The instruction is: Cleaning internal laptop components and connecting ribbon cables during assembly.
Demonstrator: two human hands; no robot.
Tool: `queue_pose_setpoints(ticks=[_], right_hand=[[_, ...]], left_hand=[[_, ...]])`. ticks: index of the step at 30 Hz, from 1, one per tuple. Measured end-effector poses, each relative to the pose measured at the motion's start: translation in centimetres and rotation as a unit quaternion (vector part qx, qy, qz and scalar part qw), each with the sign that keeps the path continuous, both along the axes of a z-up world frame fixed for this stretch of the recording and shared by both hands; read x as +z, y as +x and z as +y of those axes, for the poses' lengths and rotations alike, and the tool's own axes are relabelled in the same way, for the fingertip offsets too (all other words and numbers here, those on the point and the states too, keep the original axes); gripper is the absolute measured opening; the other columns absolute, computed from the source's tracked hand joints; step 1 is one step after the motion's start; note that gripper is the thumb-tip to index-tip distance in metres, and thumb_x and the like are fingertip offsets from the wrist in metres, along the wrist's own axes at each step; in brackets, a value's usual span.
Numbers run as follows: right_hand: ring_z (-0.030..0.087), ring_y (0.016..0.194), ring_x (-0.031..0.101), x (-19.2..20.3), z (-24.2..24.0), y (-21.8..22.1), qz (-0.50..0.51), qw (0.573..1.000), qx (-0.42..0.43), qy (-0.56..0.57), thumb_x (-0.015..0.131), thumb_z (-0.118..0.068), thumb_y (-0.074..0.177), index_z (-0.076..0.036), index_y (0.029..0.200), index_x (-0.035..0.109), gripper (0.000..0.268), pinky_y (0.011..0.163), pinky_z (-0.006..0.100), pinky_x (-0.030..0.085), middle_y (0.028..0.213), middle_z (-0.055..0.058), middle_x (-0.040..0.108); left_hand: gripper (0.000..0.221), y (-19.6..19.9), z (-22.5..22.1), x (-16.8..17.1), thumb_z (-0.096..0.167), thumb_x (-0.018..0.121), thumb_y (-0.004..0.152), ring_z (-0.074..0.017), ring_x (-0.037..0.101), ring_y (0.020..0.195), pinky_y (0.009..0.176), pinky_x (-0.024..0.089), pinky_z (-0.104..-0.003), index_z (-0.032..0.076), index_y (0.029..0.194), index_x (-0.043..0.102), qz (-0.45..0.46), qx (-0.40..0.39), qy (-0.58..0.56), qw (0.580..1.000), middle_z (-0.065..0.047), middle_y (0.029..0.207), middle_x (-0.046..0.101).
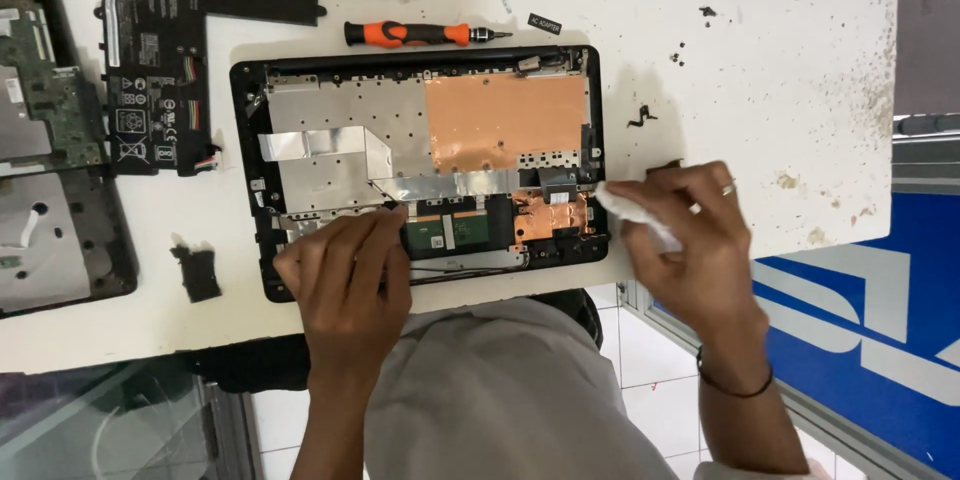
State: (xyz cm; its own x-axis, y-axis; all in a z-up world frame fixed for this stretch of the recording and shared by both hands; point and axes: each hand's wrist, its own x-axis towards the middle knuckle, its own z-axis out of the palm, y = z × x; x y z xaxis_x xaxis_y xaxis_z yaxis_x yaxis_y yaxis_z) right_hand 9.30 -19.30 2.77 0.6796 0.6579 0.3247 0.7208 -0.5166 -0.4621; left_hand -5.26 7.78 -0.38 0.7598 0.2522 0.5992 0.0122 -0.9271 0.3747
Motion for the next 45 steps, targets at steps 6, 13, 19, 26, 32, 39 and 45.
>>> queue_pose_setpoints(ticks=[6,13,19,26,32,39,45], right_hand=[[0.026,0.098,0.056,0.5,3.6,-3.5,-0.093,0.991,0.021,-0.094,0.072,0.014,0.084,-0.010,0.127,0.067,0.049,0.082,0.043,0.042,0.111,0.012,0.062],[0.025,0.100,0.053,0.7,3.6,-2.6,-0.074,0.991,0.053,-0.097,0.070,0.012,0.090,-0.015,0.138,0.063,0.056,0.084,0.042,0.037,0.110,0.007,0.063],[0.014,0.094,0.061,-0.6,0.3,-0.8,0.072,0.993,0.061,0.064,0.071,-0.008,0.086,-0.018,0.111,0.074,0.027,0.095,0.038,0.037,0.100,-0.003,0.071],[0.024,0.098,0.060,0.5,1.0,0.9,0.040,0.997,-0.049,0.048,0.067,0.008,0.092,-0.007,0.119,0.076,0.032,0.091,0.039,0.038,0.103,0.008,0.064],[0.023,0.100,0.052,-0.1,1.8,1.6,0.033,0.999,0.011,0.009,0.068,0.006,0.092,-0.010,0.127,0.072,0.039,0.094,0.039,0.031,0.106,0.006,0.060],[0.028,0.111,0.053,0.2,3.5,2.1,-0.005,0.989,0.120,-0.085,0.070,0.016,0.081,-0.009,0.135,0.061,0.060,0.088,0.043,0.028,0.121,0.011,0.057],[0.027,0.111,0.053,1.6,3.8,4.2,-0.047,0.978,0.172,-0.109,0.075,0.020,0.076,-0.007,0.127,0.070,0.058,0.091,0.042,0.030,0.120,0.009,0.062]], left_hand=[[0.022,0.9,-1.8,0.0,-0.004,0.073,0.096,-0.0235,0.067,0.103,0.090,0.038,-0.037,0.008,0.114,0.075,0.014,-0.071,0.025,0.997,-0.006,0.110,0.074],[0.019,3.0,-3.7,1.2,0.001,0.076,0.097,-0.0218,0.067,0.104,0.088,0.041,-0.037,0.008,0.114,0.074,0.003,-0.126,0.016,0.992,-0.006,0.114,0.073],[0.026,5.8,-5.3,1.9,0.020,0.076,0.103,-0.0223,0.062,0.110,0.088,0.042,-0.040,0.012,0.126,0.068,0.058,-0.120,0.027,0.991,-0.002,0.123,0.068],[0.014,6.9,-6.5,1.9,0.006,0.072,0.099,-0.0254,0.059,0.099,0.086,0.040,-0.041,0.011,0.110,0.063,0.065,-0.179,-0.023,0.981,-0.004,0.110,0.065],[0.014,5.4,-6.8,1.4,0.000,0.072,0.099,-0.0253,0.065,0.106,0.090,0.043,-0.041,0.007,0.110,0.067,0.054,-0.190,0.002,0.980,-0.007,0.112,0.071],[0.022,5.4,-7.0,1.1,-0.003,0.072,0.099,-0.0259,0.067,0.103,0.087,0.045,-0.039,0.006,0.118,0.067,0.035,-0.173,-0.026,0.984,-0.008,0.112,0.073],[0.017,5.6,-6.9,0.5,0.008,0.073,0.102,-0.0262,0.060,0.095,0.084,0.045,-0.040,0.003,0.105,0.057,0.030,-0.164,-0.124,0.978,-0.011,0.103,0.064]])
